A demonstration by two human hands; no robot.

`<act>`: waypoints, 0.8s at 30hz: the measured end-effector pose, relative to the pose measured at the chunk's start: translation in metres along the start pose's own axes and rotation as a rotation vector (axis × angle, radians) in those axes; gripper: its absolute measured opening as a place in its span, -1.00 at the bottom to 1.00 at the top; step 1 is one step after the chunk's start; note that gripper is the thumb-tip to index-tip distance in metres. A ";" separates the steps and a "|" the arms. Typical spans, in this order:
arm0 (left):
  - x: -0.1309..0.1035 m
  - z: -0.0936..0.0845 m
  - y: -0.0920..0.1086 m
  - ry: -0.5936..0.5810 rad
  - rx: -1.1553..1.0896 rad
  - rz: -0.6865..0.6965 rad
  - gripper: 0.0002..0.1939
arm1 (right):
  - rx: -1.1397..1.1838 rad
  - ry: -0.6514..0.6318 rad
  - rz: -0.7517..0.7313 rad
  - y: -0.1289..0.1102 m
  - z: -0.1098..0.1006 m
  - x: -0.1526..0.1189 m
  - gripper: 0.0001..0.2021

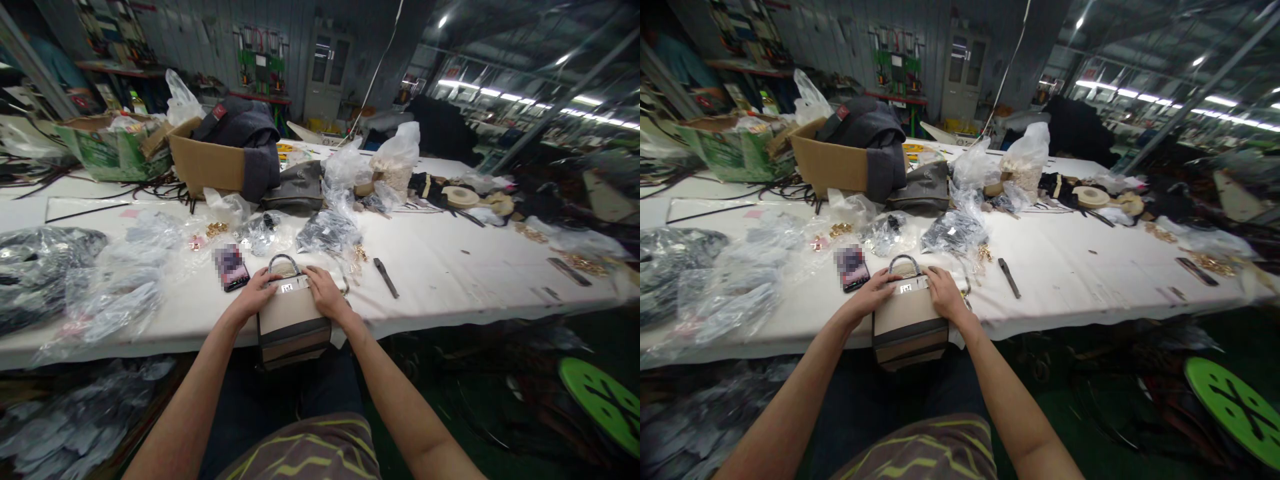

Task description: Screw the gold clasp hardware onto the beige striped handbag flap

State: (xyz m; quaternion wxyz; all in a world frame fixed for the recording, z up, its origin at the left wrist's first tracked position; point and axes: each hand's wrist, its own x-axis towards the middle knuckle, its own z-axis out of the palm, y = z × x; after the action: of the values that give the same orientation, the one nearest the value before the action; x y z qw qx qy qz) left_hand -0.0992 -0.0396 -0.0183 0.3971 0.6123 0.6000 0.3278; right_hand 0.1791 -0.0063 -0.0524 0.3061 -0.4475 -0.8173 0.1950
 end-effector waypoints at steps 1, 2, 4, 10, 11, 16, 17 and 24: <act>-0.003 -0.004 0.003 -0.021 -0.052 -0.020 -0.54 | -0.004 0.001 -0.002 0.000 0.000 0.000 -0.49; -0.007 -0.009 0.005 -0.035 -0.103 -0.042 -0.54 | -0.008 0.001 -0.004 -0.001 -0.001 0.000 -0.49; -0.012 -0.015 0.005 -0.034 -0.184 -0.071 -0.51 | -0.016 -0.005 -0.007 -0.003 -0.002 0.001 -0.49; -0.008 -0.020 -0.003 0.055 -0.084 -0.020 -0.41 | -0.025 -0.013 0.012 -0.006 -0.005 0.004 -0.51; -0.007 -0.020 -0.003 0.048 -0.056 -0.019 -0.40 | -0.023 -0.020 0.015 -0.005 -0.006 0.005 -0.52; -0.012 -0.028 0.002 -0.023 -0.112 -0.022 -0.30 | -0.021 -0.095 -0.018 -0.002 -0.014 0.011 -0.53; -0.014 -0.030 0.002 -0.032 -0.142 -0.034 -0.27 | -0.023 -0.101 -0.019 -0.002 -0.015 0.011 -0.54; 0.000 -0.030 -0.013 -0.012 -0.101 -0.062 -0.22 | -0.052 -0.081 -0.006 -0.007 -0.012 0.008 -0.52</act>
State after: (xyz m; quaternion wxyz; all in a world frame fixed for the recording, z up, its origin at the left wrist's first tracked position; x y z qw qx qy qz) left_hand -0.1317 -0.0372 -0.0158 0.4411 0.5744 0.5990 0.3416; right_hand 0.1795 -0.0026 -0.0368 0.2618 -0.4446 -0.8351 0.1908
